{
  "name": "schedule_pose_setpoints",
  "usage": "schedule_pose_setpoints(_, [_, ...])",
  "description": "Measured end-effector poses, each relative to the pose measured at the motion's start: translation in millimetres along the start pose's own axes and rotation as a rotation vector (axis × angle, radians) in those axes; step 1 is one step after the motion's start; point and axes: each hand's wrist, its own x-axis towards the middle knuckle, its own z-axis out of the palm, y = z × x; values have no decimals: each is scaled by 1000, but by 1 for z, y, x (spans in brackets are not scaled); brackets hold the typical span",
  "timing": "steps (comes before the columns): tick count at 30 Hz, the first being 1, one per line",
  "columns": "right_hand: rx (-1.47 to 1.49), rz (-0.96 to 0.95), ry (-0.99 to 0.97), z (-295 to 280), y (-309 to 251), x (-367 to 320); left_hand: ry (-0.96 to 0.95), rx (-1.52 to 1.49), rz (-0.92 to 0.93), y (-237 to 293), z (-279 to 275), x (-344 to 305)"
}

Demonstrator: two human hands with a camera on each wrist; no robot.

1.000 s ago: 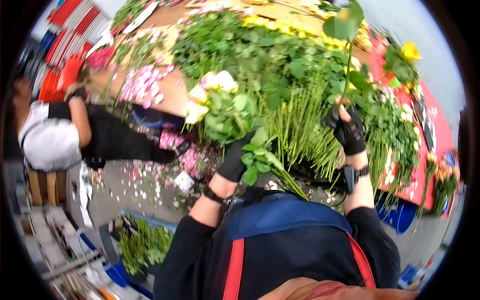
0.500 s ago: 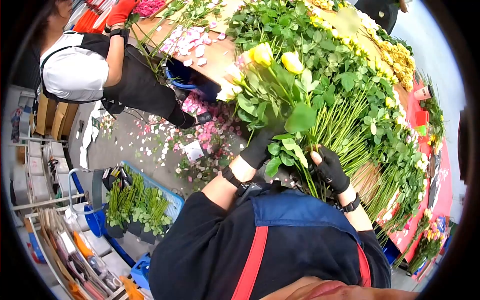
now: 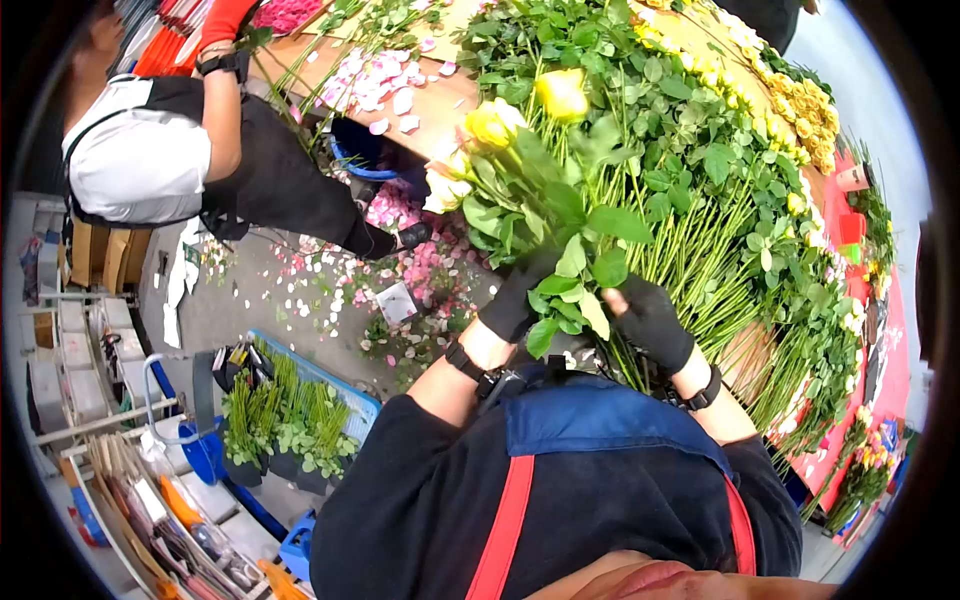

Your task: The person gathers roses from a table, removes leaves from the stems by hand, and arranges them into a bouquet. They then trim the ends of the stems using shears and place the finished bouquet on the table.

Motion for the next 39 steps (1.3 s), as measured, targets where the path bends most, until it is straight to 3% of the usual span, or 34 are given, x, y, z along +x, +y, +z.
schedule_pose_setpoints(1, [-55,-133,22,11,5,7,-70,-78,-70,6,5,1])
schedule_pose_setpoints(2, [-110,-151,-30,12,4,13,-155,-59,-49,-9,-22,9])
schedule_pose_setpoints(3, [-165,-168,-85,14,3,18,36,15,-106,-2,-16,-2])
schedule_pose_setpoints(4, [-130,-215,-66,22,5,24,44,-78,-76,1,-17,-5])
schedule_pose_setpoints(5, [-148,-109,-200,19,2,27,55,-171,-45,3,-16,-7])
schedule_pose_setpoints(7, [-72,-136,-401,6,-1,44,115,138,-81,19,-3,-23])
schedule_pose_setpoints(9, [187,-49,-533,-17,5,76,320,96,-23,25,-3,-27])
schedule_pose_setpoints(11, [350,245,-233,-35,5,118,378,-58,17,16,-37,-28])
schedule_pose_setpoints(12, [144,245,8,-28,42,147,387,-18,47,14,-47,-27])
schedule_pose_setpoints(14, [-135,236,221,-25,56,198,362,-150,79,15,-59,-31])
schedule_pose_setpoints(15, [-99,393,222,-23,44,217,421,-89,94,20,-50,-35])
schedule_pose_setpoints(17, [-273,493,328,-11,30,243,405,-92,121,27,-36,-43])
schedule_pose_setpoints(18, [-212,573,248,-11,27,252,382,-120,137,24,-40,-48])
schedule_pose_setpoints(19, [-287,549,327,-1,35,258,453,-105,148,20,-43,-48])
schedule_pose_setpoints(21, [-240,479,344,3,57,263,420,-102,151,19,-56,-45])
schedule_pose_setpoints(22, [-177,460,429,3,59,259,409,28,193,22,-50,-48])
schedule_pose_setpoints(23, [5,555,446,5,82,264,369,140,246,22,-52,-46])
schedule_pose_setpoints(25, [575,382,580,-3,88,244,346,199,266,19,-63,-45])
schedule_pose_setpoints(27, [611,145,735,-14,88,220,332,17,219,19,-67,-44])
schedule_pose_setpoints(29, [425,57,745,-31,57,176,423,-71,148,26,-55,-40])
schedule_pose_setpoints(30, [413,97,741,-36,37,154,333,-111,144,13,-79,-30])
schedule_pose_setpoints(32, [427,140,689,-47,16,107,345,-99,186,17,-61,-26])
schedule_pose_setpoints(37, [532,267,487,-45,32,21,148,22,244,3,-67,-1])
schedule_pose_setpoints(39, [612,369,392,-37,21,-3,202,14,152,0,-60,5])
